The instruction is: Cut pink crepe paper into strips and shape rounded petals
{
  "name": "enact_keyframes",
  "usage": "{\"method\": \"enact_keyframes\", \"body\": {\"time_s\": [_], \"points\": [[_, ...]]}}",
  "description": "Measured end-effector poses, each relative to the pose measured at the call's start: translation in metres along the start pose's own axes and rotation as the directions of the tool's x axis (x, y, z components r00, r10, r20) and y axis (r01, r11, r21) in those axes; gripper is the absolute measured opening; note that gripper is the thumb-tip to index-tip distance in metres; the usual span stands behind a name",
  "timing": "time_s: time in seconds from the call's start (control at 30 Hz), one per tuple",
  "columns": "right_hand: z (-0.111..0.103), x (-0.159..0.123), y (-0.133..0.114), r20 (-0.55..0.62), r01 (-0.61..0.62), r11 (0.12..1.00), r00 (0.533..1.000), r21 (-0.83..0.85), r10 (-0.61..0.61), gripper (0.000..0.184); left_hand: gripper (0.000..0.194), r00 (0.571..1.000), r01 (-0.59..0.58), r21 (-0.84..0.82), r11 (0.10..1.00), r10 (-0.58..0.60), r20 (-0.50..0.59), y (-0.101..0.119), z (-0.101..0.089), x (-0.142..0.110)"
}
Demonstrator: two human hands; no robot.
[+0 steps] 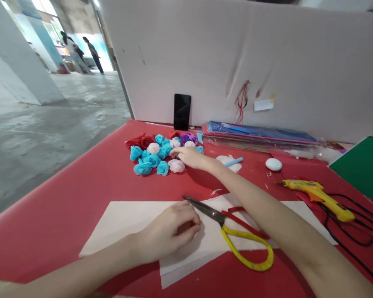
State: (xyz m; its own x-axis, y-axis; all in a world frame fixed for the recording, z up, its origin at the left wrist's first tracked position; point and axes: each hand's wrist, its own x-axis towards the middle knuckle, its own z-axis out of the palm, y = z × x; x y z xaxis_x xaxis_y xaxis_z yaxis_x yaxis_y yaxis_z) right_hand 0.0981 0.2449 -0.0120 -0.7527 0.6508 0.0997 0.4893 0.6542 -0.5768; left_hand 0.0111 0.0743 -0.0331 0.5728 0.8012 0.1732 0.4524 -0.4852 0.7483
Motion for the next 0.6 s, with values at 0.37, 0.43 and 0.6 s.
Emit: {"method": "enact_keyframes", "body": {"time_s": [0.37,0.43,0.6], "points": [[-0.032,-0.146,-0.032,-0.13,-0.148,0.972,0.984,-0.183,0.125,0.024,0.016,0.977,0.185,-0.133,0.974,-0.196,-0.083,-0.002,-0.004,0.002],[-0.027,-0.18,-0.031,-0.102,-0.195,0.964,0.979,-0.182,0.179,0.023,0.017,0.98,0.19,-0.066,0.979,-0.194,-0.052,0.005,-0.012,0.002],[-0.006,-0.231,-0.032,-0.054,-0.23,0.962,0.973,-0.145,0.224,0.035,0.017,0.985,0.097,0.259,0.961,-0.131,0.115,0.017,-0.023,-0.019]]}}
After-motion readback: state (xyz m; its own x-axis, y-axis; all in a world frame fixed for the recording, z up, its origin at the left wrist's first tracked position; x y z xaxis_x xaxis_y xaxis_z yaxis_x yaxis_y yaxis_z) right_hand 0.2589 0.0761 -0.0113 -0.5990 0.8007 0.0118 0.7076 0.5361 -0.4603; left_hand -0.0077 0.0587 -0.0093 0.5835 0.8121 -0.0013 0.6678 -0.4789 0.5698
